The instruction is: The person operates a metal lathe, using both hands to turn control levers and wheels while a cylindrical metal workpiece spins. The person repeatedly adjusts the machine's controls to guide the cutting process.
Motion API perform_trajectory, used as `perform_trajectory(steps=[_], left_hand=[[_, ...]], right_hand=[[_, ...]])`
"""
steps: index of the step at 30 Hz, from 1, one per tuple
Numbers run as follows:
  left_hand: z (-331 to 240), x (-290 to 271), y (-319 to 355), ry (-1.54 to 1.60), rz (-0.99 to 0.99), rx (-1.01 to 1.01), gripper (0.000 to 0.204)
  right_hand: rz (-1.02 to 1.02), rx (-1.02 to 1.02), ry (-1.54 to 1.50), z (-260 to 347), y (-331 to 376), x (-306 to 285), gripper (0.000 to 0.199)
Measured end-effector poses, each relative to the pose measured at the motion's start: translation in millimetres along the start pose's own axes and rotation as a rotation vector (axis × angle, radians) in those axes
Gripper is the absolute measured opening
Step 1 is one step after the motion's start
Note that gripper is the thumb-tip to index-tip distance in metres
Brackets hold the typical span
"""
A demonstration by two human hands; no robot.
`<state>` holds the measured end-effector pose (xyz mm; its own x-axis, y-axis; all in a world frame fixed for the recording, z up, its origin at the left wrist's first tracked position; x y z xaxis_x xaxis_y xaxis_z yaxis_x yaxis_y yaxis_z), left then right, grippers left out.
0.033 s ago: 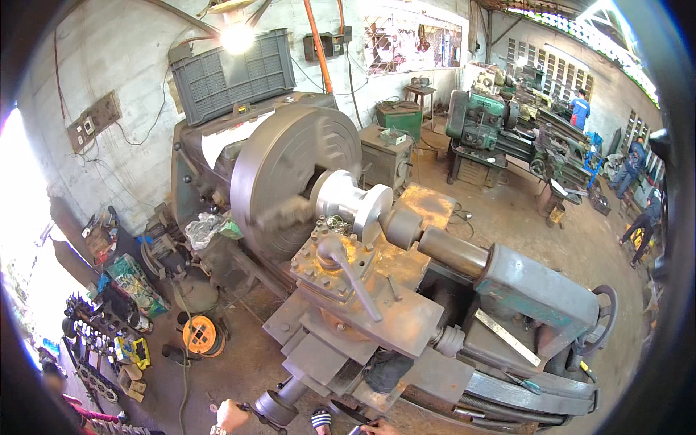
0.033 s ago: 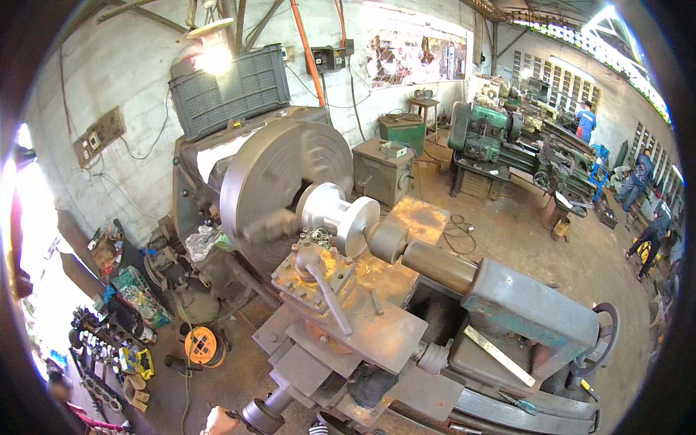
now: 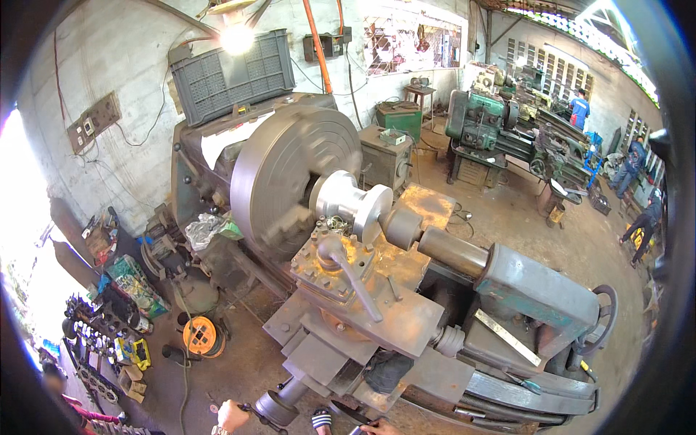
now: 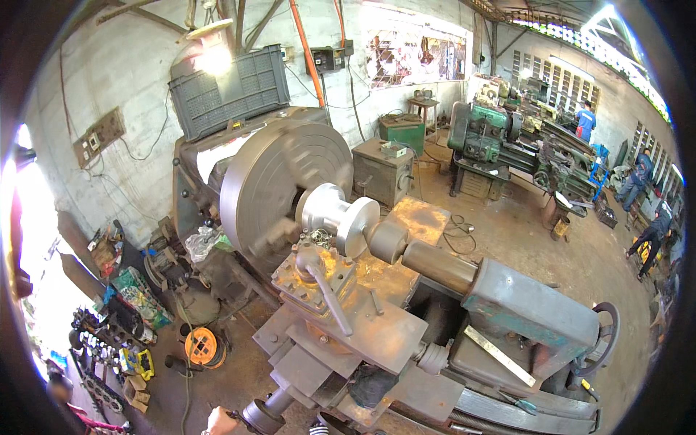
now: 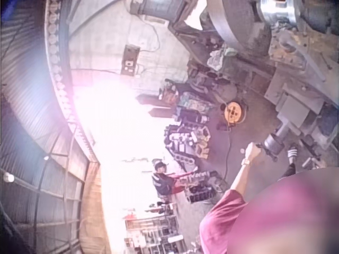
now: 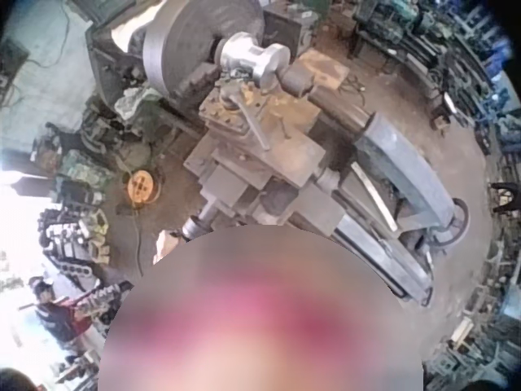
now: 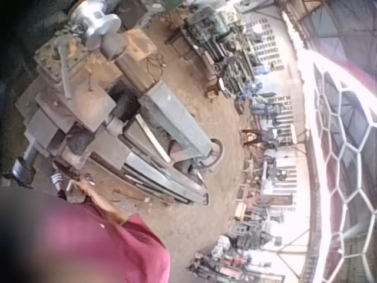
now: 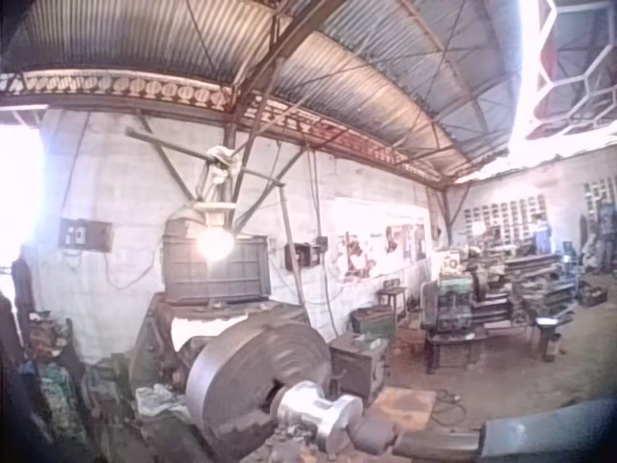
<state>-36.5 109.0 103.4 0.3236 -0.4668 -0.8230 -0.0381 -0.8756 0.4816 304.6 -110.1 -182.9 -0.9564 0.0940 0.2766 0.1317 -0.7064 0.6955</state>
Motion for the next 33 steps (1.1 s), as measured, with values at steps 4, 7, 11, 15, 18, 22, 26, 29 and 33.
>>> perform_trajectory(steps=[4,7,11,15,18,22,26,29,33], left_hand=[[12.9,21.3,0.3,-0.008,0.06,-0.016,0.028],[12.4,37.2,5.6,-0.01,0.087,-0.008,0.028],[9.8,63.0,-6.0,-0.014,0.114,-0.015,0.028],[17.1,55.6,-44.5,-0.121,0.112,-0.066,0.028],[28.7,30.1,-42.5,-0.232,0.041,-0.135,0.028],[14.4,62.7,33.9,-0.291,0.113,-0.104,0.032],[-3.9,109.4,49.3,0.075,0.063,0.085,0.022],[10.7,117.5,7.7,-0.027,0.109,0.018,0.024],[47.1,92.7,-55.2,-0.242,0.179,-0.086,0.03]], right_hand=[[-0.164,-0.146,0.094,-16.6,-3.0,-3.7,0.034],[-0.153,-0.148,0.112,-3.3,-3.2,-2.7,0.036],[-0.047,-0.118,0.004,22.1,0.8,3.1,0.043],[-0.101,-0.264,0.047,53.7,19.5,15.9,0.048],[-0.246,-0.063,0.235,70.2,41.5,21.1,0.052],[-0.177,0.031,0.296,107.5,57.2,27.1,0.056],[-0.173,0.206,0.628,138.7,55.5,34.3,0.093],[-0.142,0.112,0.529,146.0,49.6,43.5,0.096],[-0.15,0.136,0.576,124.6,38.2,32.6,0.096]])
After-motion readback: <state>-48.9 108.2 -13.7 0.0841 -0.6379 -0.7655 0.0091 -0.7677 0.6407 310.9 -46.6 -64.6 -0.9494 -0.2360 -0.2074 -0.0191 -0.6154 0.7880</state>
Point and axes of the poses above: each hand's wrist, its own y-axis away from the middle knuckle, its own x-axis out of the palm, z = x × y, the point moved 3 cm from there along -y, towards the middle knuckle, and after that the axes turned 8 degrees about z, right-handed, at the moved point
